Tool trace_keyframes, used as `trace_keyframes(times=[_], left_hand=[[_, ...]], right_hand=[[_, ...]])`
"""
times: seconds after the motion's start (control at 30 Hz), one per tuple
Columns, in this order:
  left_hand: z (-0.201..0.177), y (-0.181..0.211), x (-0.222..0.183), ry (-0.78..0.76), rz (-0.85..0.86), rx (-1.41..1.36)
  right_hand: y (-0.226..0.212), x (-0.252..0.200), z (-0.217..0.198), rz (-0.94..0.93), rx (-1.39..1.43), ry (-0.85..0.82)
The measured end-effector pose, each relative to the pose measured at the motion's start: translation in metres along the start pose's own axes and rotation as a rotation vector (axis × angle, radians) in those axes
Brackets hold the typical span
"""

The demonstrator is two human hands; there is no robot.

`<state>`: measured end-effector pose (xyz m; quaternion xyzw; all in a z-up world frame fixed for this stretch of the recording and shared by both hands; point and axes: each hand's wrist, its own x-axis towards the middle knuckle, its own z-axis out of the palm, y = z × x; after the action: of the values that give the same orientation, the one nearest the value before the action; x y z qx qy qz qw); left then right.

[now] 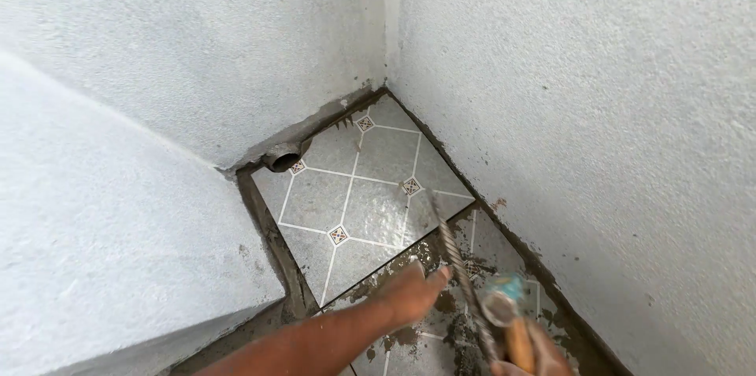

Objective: Installing floor tiles in a corner around a drain pipe using cement, a hammer, and a chisel.

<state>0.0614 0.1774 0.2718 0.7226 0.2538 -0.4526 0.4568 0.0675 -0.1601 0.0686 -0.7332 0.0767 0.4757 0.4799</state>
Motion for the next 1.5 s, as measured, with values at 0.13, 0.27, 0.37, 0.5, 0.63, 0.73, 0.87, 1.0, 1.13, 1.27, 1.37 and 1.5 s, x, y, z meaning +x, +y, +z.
trace_keyframes(times=[0.13,0.27,0.37,0.5,0.63,0.73,0.87,1.0,1.13,1.27,1.37,1.5], left_hand=[[-0.009,-0.012,0.055,0.409,0.181,-0.606],[-0.048,-0.006,0.066,0.62,0.28,-0.893],[-0.085,-0.021,0.065,0.553,0.241,-1.006],[-0.107,-0.087,0.126,0.664,0.171,-0.553],[-0.133,-0.155,0.176,0.828,0.14,-0.004],[-0.162,-0.155,0.151,0.653,0.015,0.101],[-0.167,-0.184,0.148,0.345,-0.089,0.196],[-0.148,-0.227,0.195,0.193,-0.036,0.307],[-0.145,-0.241,0.212,0.28,0.087,0.423],[-0.147,-0.241,0.215,0.276,0.191,0.281],[-0.163,-0.226,0.206,0.098,0.049,0.282],[-0.152,-0.232,0.218,0.135,0.015,0.318]], right_hand=[[-0.162,-0.045,0.07,-0.087,-0.089,-0.095],[-0.232,-0.045,0.116,-0.095,0.304,-0.225],[-0.243,-0.023,0.109,-0.195,0.02,-0.057],[-0.269,-0.005,0.083,-0.475,-0.1,0.001],[-0.361,0.029,0.1,-0.691,-0.478,0.151],[-0.416,0.085,0.13,-0.806,-0.585,0.304],[-0.46,0.162,0.184,-0.944,-0.129,0.277],[-0.473,0.222,0.214,-0.882,-0.203,0.304],[-0.465,0.262,0.23,-0.909,-0.289,0.328],[-0.474,0.267,0.233,-0.904,-0.405,0.344],[-0.464,0.269,0.241,-1.116,-0.309,0.289],[-0.47,0.268,0.243,-1.014,-0.393,0.34]])
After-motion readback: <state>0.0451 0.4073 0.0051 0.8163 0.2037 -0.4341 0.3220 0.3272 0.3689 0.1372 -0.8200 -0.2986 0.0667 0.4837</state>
